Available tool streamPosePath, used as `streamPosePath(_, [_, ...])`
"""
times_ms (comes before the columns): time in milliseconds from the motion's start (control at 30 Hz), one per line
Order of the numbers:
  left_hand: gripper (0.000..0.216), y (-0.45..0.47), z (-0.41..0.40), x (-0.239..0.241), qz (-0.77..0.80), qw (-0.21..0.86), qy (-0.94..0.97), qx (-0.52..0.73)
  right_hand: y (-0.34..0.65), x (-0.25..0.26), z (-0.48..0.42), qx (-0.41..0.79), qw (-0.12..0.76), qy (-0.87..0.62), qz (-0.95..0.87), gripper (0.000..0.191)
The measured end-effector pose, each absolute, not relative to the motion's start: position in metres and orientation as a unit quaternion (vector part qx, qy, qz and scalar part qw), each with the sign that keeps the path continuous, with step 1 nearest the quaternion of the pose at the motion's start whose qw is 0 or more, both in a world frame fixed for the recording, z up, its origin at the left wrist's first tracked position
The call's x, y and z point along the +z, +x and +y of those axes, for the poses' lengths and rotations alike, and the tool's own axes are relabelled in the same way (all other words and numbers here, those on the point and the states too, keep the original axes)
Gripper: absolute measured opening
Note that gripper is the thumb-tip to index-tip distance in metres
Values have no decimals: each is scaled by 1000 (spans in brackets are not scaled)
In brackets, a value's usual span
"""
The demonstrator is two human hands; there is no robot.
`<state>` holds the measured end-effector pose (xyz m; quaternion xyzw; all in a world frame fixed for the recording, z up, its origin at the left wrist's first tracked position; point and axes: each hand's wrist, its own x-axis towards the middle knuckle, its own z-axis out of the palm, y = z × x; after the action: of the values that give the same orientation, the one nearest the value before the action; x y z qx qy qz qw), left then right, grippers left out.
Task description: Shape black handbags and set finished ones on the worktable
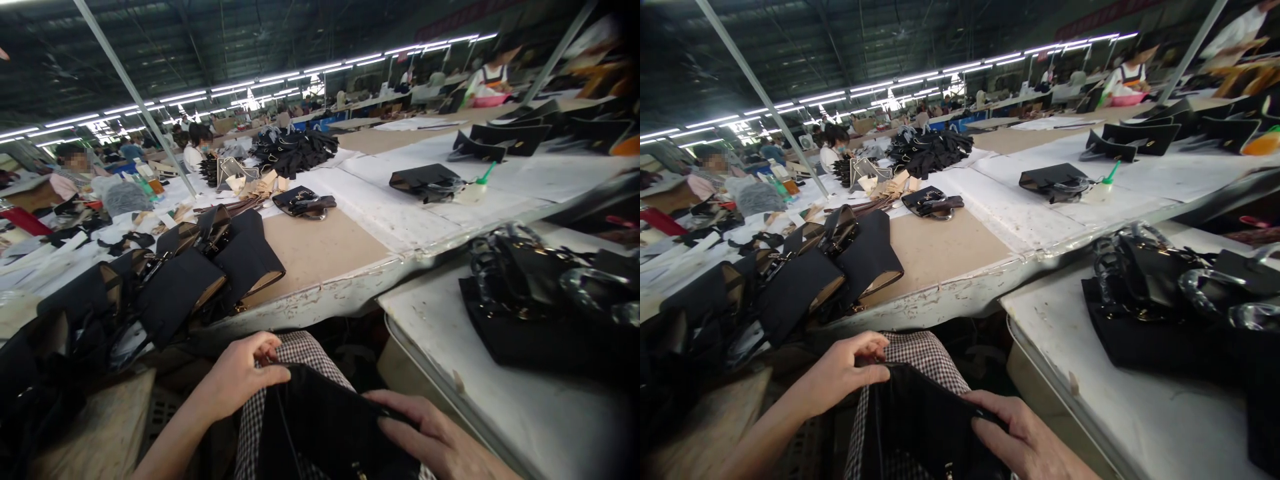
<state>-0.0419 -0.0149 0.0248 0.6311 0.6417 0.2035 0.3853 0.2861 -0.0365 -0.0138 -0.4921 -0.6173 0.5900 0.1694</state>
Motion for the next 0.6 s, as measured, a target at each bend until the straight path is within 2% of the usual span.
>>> streamPosePath(167, [15, -28, -12, 39, 629, 364, 682, 86, 275, 10, -11, 530, 81, -409, -738, 47])
streamPosePath(300, [3, -22, -10, 38, 635, 312, 703, 70, 247, 19, 15, 485, 73, -337, -804, 37])
streamPosePath(433, [6, -18, -14, 28, 618, 298, 723, 86, 207, 8, 34, 468, 92, -267, -837, 38])
streamPosePath(600, [17, -24, -23, 13, 607, 294, 732, 95, 173, -15, 51, 476, 102, -211, -848, 20])
